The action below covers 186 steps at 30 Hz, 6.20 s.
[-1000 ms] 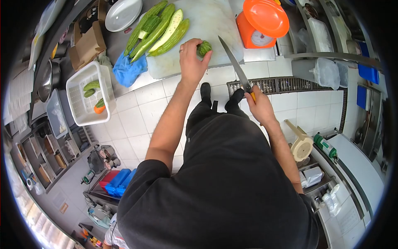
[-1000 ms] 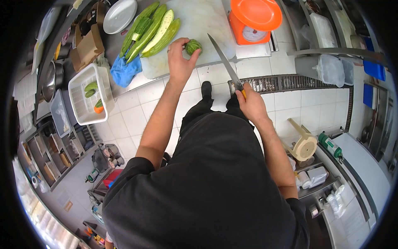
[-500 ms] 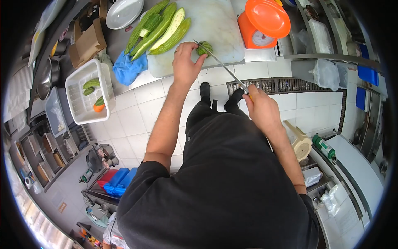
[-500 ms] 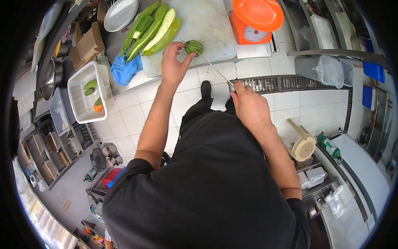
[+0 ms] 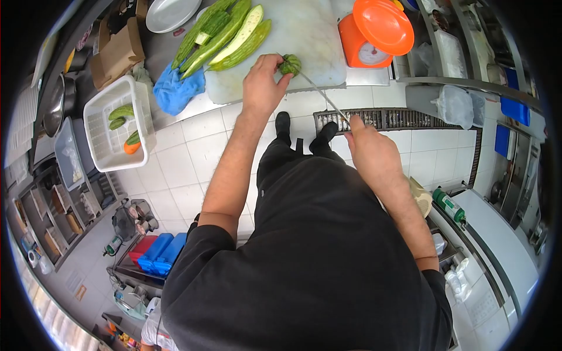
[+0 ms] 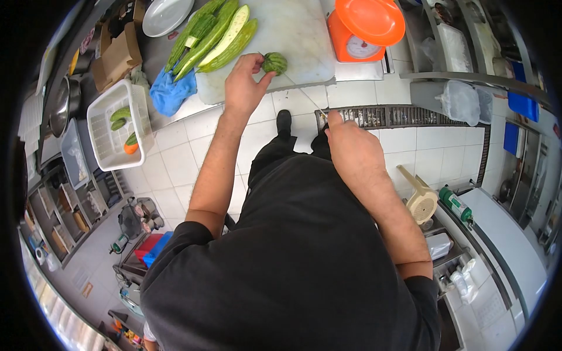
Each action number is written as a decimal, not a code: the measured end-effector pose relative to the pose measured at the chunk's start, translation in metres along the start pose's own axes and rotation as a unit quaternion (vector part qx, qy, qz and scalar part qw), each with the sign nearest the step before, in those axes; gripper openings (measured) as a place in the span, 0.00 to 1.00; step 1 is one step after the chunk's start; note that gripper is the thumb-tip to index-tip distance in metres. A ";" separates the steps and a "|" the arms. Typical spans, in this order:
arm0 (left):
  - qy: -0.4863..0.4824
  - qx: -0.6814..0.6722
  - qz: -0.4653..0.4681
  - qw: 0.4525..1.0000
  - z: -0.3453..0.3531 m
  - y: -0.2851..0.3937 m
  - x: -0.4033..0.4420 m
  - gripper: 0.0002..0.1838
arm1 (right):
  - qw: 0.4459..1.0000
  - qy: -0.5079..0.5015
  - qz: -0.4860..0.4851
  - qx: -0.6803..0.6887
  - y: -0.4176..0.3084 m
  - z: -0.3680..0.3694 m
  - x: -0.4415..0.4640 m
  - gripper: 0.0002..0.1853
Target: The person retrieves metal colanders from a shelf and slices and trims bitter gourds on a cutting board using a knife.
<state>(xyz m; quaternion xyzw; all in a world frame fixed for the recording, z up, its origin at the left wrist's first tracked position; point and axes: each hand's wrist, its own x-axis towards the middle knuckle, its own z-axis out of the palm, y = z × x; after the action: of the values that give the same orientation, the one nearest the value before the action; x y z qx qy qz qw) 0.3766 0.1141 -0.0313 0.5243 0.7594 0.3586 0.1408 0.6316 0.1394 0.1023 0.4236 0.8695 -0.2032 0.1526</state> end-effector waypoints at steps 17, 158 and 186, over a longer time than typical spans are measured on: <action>-0.018 0.189 0.037 0.981 0.019 -0.008 0.007 0.31 | 0.993 0.069 0.051 0.084 0.044 0.033 -0.008 0.13; -0.019 0.055 0.143 0.988 0.006 0.030 -0.013 0.25 | 0.429 0.411 0.217 0.775 0.398 0.138 0.013 0.15; -0.101 0.288 -0.037 0.952 0.011 -0.024 0.040 0.41 | 0.638 0.368 0.215 0.641 0.318 0.108 0.047 0.14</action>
<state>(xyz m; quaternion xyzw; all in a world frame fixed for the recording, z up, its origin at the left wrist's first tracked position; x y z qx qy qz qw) 0.3502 0.1493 -0.0489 0.5476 0.8310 0.0647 0.0732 0.8676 0.2965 -0.0834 0.6298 0.3900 -0.4985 -0.4503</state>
